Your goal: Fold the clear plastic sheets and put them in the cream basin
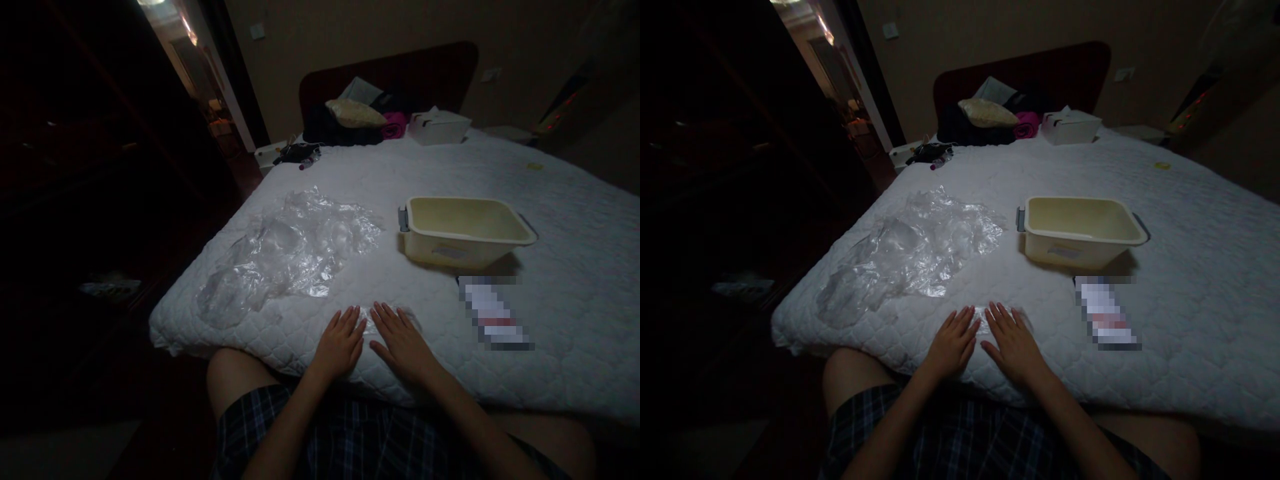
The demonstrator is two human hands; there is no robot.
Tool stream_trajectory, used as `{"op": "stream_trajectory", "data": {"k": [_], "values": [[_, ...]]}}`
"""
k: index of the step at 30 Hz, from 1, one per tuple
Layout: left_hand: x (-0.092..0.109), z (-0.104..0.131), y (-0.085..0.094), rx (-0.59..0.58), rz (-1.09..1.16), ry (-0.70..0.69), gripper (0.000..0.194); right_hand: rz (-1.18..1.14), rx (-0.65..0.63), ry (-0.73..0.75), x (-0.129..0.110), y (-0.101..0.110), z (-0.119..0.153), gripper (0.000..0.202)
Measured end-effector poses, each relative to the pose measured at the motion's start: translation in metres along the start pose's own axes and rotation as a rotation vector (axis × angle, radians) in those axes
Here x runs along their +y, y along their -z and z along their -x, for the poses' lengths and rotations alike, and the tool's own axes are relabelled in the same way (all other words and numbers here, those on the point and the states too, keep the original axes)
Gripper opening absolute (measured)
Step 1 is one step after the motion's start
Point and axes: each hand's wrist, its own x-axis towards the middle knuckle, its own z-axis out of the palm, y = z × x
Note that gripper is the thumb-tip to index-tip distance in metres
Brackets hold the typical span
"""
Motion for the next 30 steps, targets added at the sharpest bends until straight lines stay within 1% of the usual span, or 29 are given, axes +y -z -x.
{"op": "stream_trajectory", "data": {"k": [7,11,13,15,17,20,22,24,27,30], "values": [[0.0,0.0,0.003,-0.02,0.015,-0.011,0.042,-0.034,-0.012,0.042,0.008,0.006,0.003,0.058],[0.0,-0.001,0.002,-0.02,0.007,-0.013,0.043,-0.083,-0.01,0.0,0.011,0.015,0.001,0.053],[0.0,-0.001,0.001,-0.015,0.0,-0.013,0.044,-0.08,0.027,-0.048,0.005,0.022,-0.004,0.049],[0.0,0.0,-0.001,-0.015,-0.007,-0.011,0.044,-0.059,0.072,-0.049,-0.006,0.029,-0.011,0.046],[-0.001,0.001,-0.003,-0.023,-0.009,-0.012,0.045,-0.053,0.079,0.03,-0.018,0.031,-0.018,0.045],[-0.002,0.001,-0.005,-0.03,-0.008,-0.011,0.045,-0.054,0.035,0.122,-0.027,0.024,-0.022,0.053],[-0.003,0.001,-0.005,-0.029,-0.01,-0.009,0.044,-0.047,-0.002,0.132,-0.022,0.017,-0.02,0.058],[-0.002,0.001,-0.002,-0.03,-0.012,-0.016,0.045,-0.047,-0.038,0.149,-0.011,0.012,-0.015,0.059],[-0.001,0.0,0.001,-0.031,-0.01,-0.023,0.045,-0.042,-0.064,0.161,0.009,0.014,-0.005,0.056],[0.0,-0.001,0.002,-0.04,-0.009,-0.033,0.043,-0.024,-0.078,0.146,0.024,0.019,0.005,0.056]]}}
